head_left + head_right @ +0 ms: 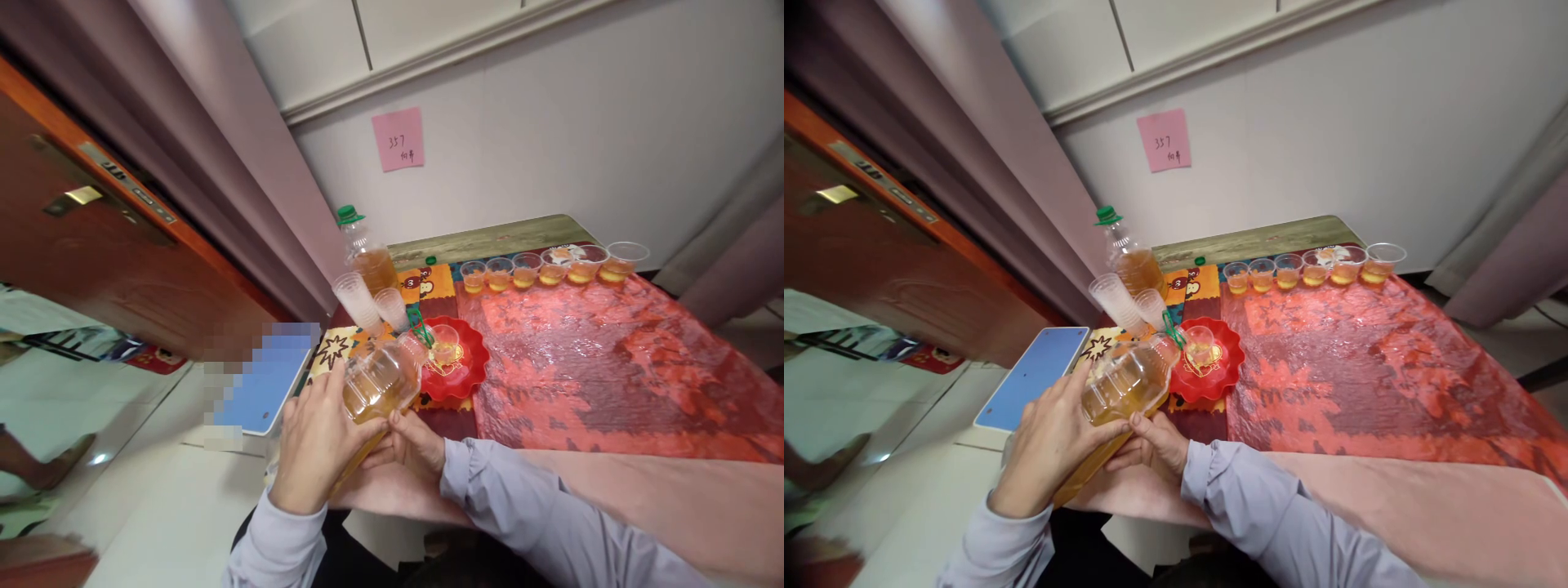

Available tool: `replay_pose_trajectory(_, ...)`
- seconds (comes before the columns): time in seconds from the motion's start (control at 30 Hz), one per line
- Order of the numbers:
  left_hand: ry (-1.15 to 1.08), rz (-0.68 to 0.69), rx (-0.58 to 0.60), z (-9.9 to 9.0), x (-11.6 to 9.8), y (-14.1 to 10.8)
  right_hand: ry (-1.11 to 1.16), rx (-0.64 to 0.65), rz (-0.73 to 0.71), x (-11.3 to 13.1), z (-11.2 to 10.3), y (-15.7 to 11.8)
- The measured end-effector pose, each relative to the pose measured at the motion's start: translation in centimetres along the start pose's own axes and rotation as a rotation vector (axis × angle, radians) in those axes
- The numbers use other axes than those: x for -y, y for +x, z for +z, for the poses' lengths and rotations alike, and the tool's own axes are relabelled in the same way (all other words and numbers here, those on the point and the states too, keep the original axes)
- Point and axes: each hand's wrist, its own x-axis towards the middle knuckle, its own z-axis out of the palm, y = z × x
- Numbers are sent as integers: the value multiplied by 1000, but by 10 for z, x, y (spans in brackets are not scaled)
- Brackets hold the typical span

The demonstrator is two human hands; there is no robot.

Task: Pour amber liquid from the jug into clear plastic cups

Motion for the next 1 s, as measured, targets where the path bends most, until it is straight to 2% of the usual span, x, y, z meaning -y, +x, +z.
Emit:
replay_pose_trajectory(0.57,0,-5,35,-3,-1,1,17,7,-11,-7,-3,3)
replay_pose_trajectory(1.0,2,-3,2,0,0,2,35,33,-35,-6,-6,3)
